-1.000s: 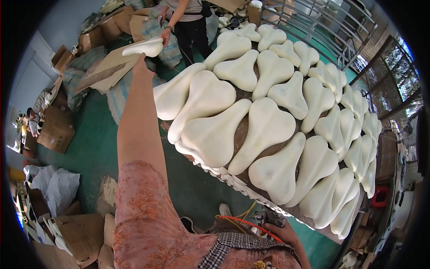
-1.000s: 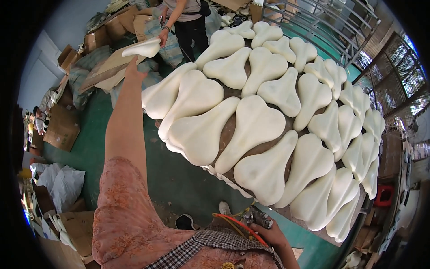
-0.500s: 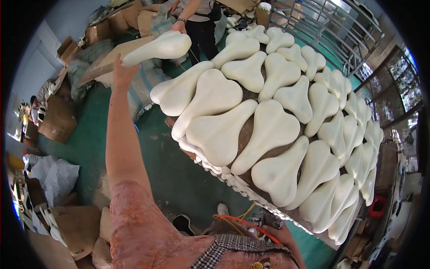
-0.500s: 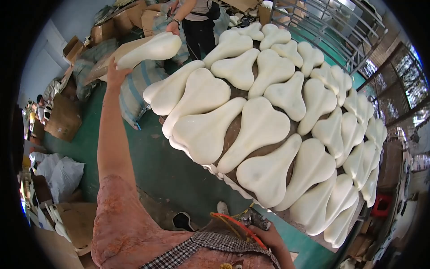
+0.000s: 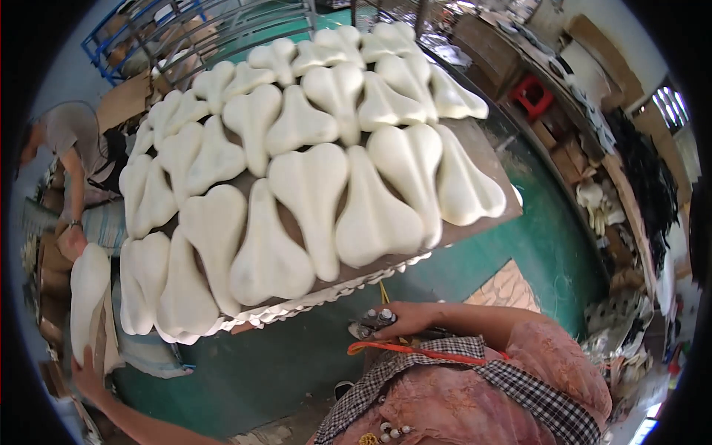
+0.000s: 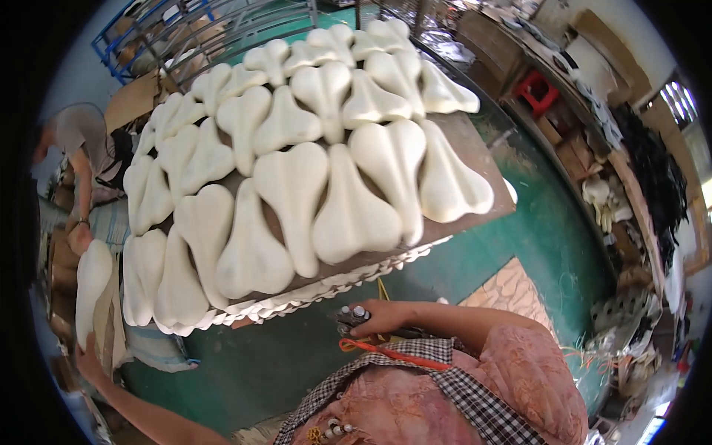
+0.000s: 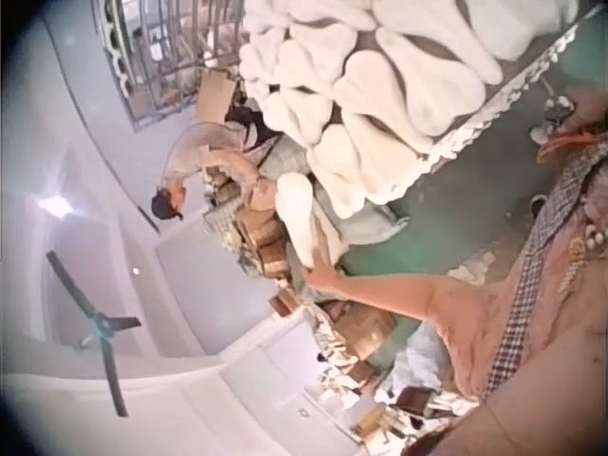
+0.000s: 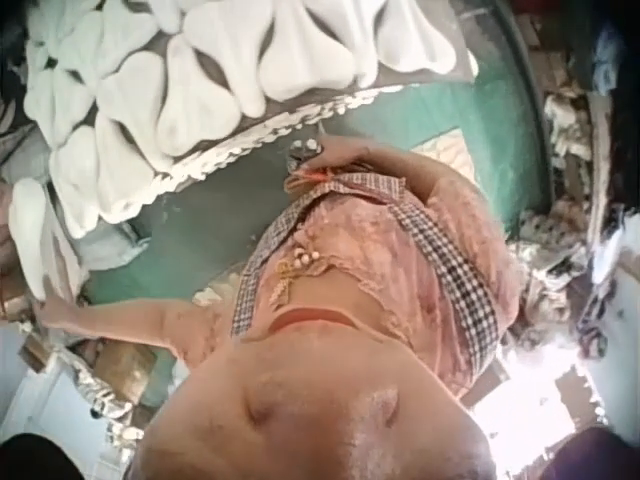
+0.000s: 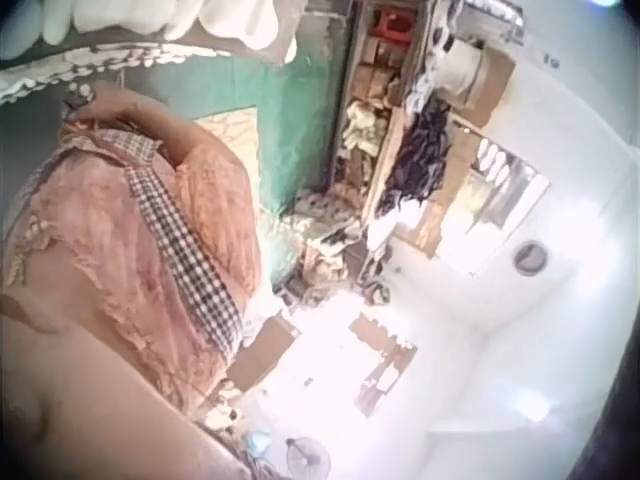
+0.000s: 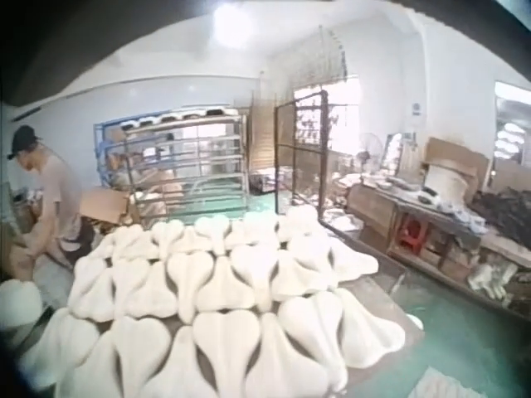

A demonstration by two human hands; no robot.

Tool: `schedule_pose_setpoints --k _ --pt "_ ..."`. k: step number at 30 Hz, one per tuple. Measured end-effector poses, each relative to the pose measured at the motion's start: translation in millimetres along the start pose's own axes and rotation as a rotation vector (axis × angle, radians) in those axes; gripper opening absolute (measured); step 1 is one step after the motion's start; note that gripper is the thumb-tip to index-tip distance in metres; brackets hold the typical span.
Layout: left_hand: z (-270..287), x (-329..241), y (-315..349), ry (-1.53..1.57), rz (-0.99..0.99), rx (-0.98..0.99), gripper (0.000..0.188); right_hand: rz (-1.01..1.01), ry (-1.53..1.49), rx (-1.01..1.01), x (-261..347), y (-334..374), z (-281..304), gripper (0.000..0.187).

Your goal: Spray adhesive onto foam bicycle seat components and arrange them on a storage board.

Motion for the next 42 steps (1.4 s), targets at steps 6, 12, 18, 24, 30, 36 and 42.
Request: schedule_pose_setpoints --k 6,12,18,24,30,36,42 --pt "98.0 -63.1 190.9 0.502 -0.08 0.061 0.051 0.053 -0.06 0.007 -11.5 107.2 48.1 0.039" --pt "51.7 -241.3 499.0 1.23 -0.073 0.332 0.042 0.003 -0.086 -0.173 -77.7 287.2 158.7 0.041" --pt "-14.1 -402.6 771.6 1.166 -0.261 0.138 0.054 0.01 -0.173 -0.737 -94.3 514.8 283.4 0.044" --pt "-101.1 -441.5 875.6 0.945 -0.241 -0.07 0.048 0.2 -0.009 -0.972 -63.7 661.3 339.7 0.05" --pt "-101.4 -439.8 885.3 1.002 -0.03 -0.206 0.043 0.216 0.03 -0.976 -69.6 714.6 359.8 0.03" --pt "-136.2 -456.2 900.7 0.635 0.195 -0.153 0.047 0.215 0.067 -0.731 -69.1 699.1 407.2 0.031" --pt "-145.5 -464.4 908.7 0.899 0.3 0.047 0.063 0.395 0.073 -0.536 -26.5 665.5 495.2 0.04"
Point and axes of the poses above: each hand's wrist, its own y-axis away from the middle knuckle, its own z-axis out of the back of the hand, x = y × z, the point moved 9 cm from there along -y, towards the middle knuckle, and after that the axes turned 15 degrees about z, right-handed, at the moved point
